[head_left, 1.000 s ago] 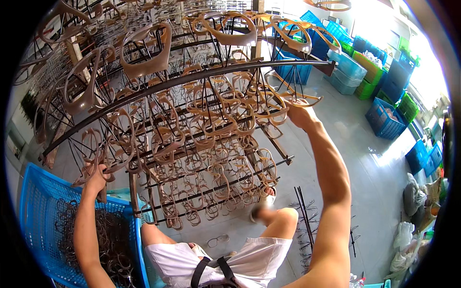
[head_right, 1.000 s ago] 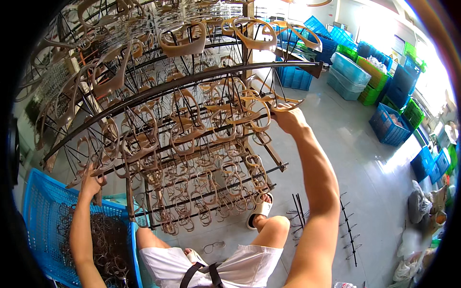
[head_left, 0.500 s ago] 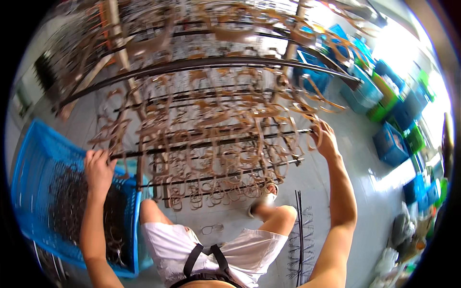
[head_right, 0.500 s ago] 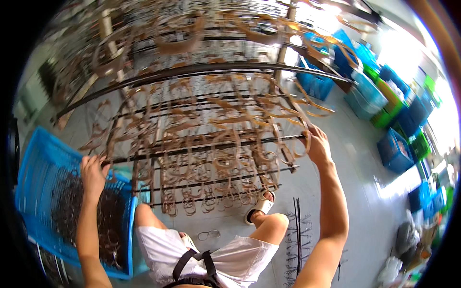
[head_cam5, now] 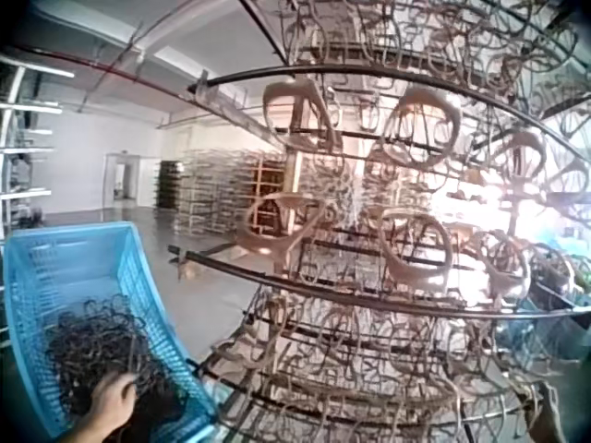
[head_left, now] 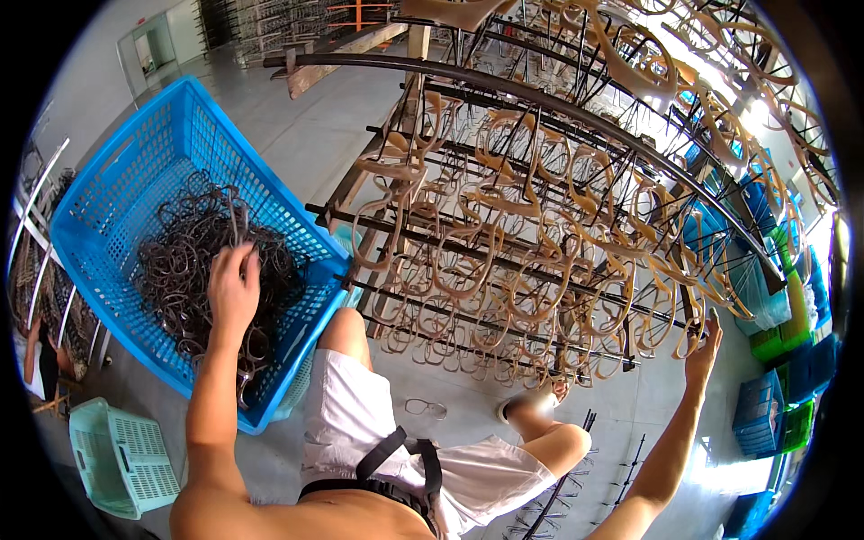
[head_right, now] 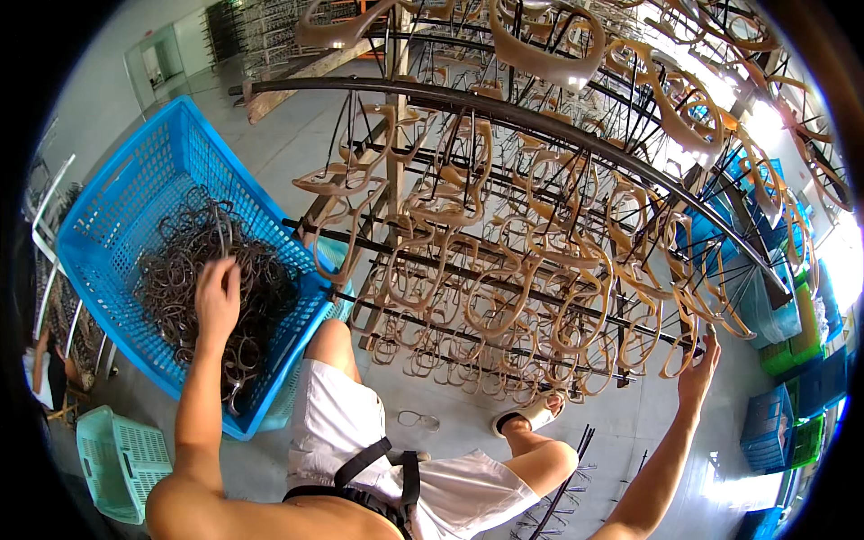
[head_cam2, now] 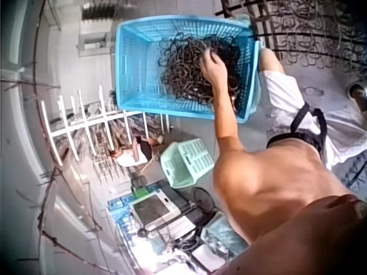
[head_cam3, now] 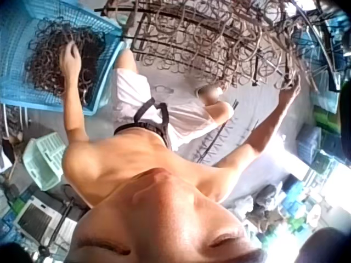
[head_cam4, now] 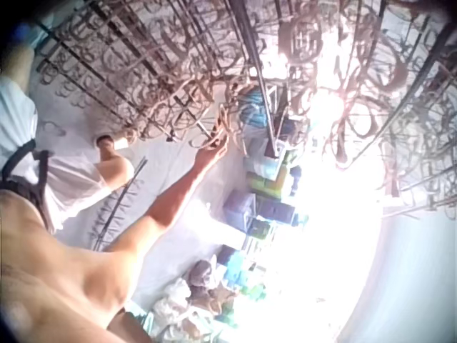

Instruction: The person sits on a chair and repeatedly picks up metal wire loops from a blue basket, then attaches them to wooden hangers on a multi-tiered rack. The person handles the hangers and wire loops one at a time, securing the loops onto the hanger hooks.

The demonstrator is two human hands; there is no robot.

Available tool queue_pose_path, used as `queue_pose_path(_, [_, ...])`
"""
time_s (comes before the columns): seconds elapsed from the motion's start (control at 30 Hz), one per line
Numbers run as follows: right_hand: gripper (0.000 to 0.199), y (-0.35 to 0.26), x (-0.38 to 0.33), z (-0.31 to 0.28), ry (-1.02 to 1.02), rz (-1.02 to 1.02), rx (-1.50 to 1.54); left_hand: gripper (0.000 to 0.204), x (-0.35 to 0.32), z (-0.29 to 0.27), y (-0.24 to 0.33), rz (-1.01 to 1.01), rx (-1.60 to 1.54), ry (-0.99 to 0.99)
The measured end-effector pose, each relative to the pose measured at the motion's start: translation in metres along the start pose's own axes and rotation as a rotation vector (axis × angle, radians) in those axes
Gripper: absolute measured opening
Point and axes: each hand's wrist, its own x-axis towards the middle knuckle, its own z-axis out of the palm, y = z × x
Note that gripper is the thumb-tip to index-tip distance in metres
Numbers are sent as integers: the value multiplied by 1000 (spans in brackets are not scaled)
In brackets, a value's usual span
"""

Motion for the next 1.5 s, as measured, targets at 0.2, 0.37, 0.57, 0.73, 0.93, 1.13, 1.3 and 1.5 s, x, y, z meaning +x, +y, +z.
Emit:
queue_pose_path(0.2, [54, -13, 10, 20, -29, -294, -453, 33, -65, 16, -33, -316, 435, -468])
queue_pose_path(0.37, [39, 0, 11, 47, 111, -111, -546, 27, 33, 53, 34, 199, -178, 171])
queue_pose_path(0.57, [44, 33, 34, 61, 114, -146, -549, 20, 77, 110, 84, 411, -395, 176])
queue_pose_path(0.73, [32, 89, 60, 79, 205, -166, -456, 14, 79, 135, 130, 253, -501, 323])
queue_pose_path(0.93, [22, 57, 94, 87, 112, -167, -487, 17, 140, 201, 142, 296, -390, 350])
queue_pose_path(1.13, [43, 46, 127, 132, 12, -20, -635, 26, 253, 300, 134, -149, 43, 245])
queue_pose_path(1.3, [50, -5, 145, 145, -25, 55, -761, 30, 190, 353, 97, -253, -409, 281])
queue_pose_path(1.5, [44, -71, 148, 194, 60, -107, -798, 27, -109, 412, 92, -396, -636, -577])
